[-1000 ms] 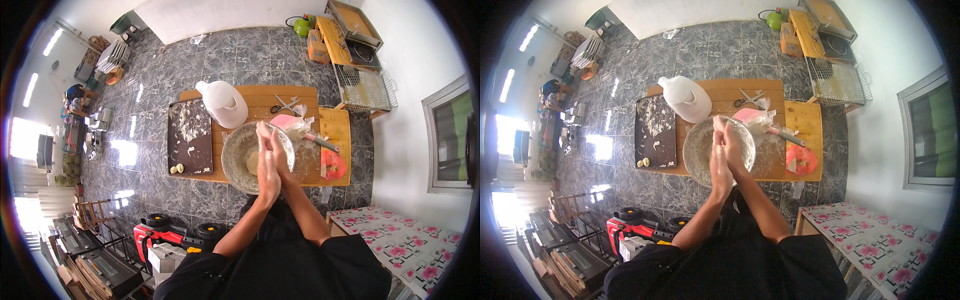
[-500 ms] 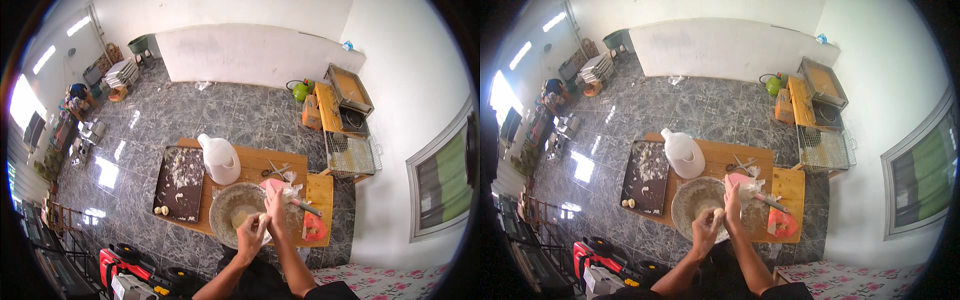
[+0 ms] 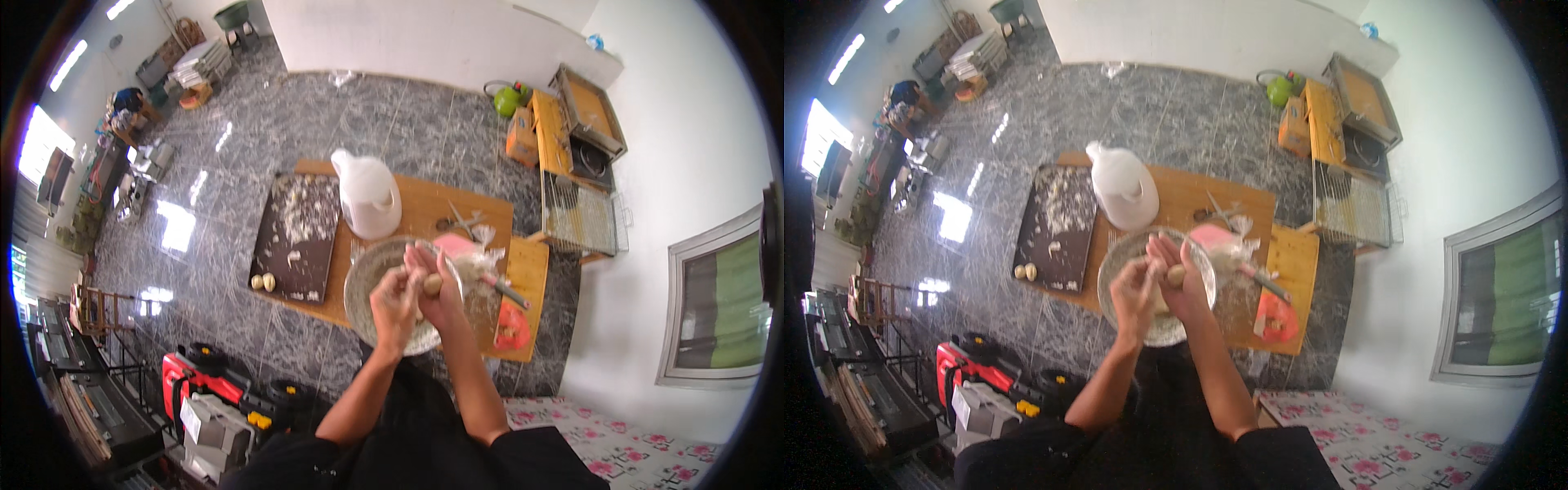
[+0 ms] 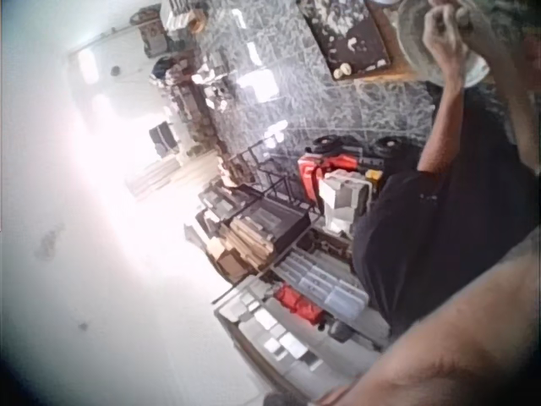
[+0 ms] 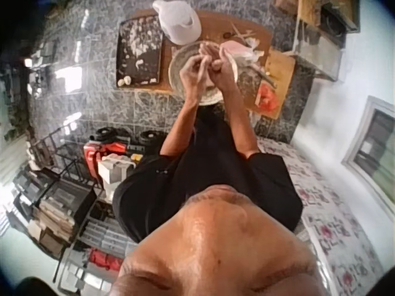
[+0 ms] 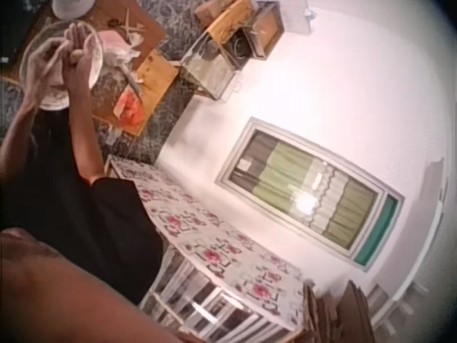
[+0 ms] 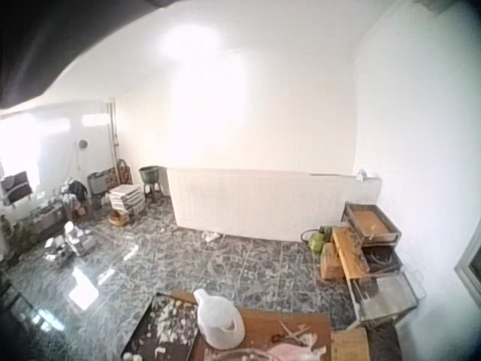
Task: The person shapes pieces of dough into balls by hand, presses a fork onto them to create a pattern, and places them onto a tray.
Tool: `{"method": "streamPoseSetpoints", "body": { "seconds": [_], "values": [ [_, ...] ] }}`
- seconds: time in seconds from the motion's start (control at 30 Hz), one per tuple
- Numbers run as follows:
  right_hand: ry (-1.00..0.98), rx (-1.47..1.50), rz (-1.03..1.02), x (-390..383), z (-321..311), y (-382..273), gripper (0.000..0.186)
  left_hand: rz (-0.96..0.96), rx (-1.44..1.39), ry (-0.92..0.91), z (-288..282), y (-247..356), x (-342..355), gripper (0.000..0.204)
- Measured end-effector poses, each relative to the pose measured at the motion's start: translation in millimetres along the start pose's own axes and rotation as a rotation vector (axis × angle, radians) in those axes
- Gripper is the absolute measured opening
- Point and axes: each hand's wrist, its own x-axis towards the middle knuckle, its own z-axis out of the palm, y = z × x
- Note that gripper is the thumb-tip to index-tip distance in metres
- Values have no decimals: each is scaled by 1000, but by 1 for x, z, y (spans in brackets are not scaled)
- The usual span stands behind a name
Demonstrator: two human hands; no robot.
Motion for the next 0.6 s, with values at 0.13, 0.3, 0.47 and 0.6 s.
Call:
{"method": "streamPoseSetpoints", "body": {
  "seconds": [0.13, 0.3, 0.47, 0.6],
  "values": [
    [-60, -25, -4, -9, 20, -1, 54, -40, -9, 51, -10, -5, 16, 22],
    [-174, -428, -83, -19, 24, 18, 58, 44, 157, 154, 2, -21, 33, 36],
    [-14, -683, -219, -12, 18, 10, 70, -49, 25, -276, 19, -20, 14, 56],
    [202, -788, -280, -2, 22, -1, 81, 54, 200, -200, 18, 6, -17, 45]
  ]
}}
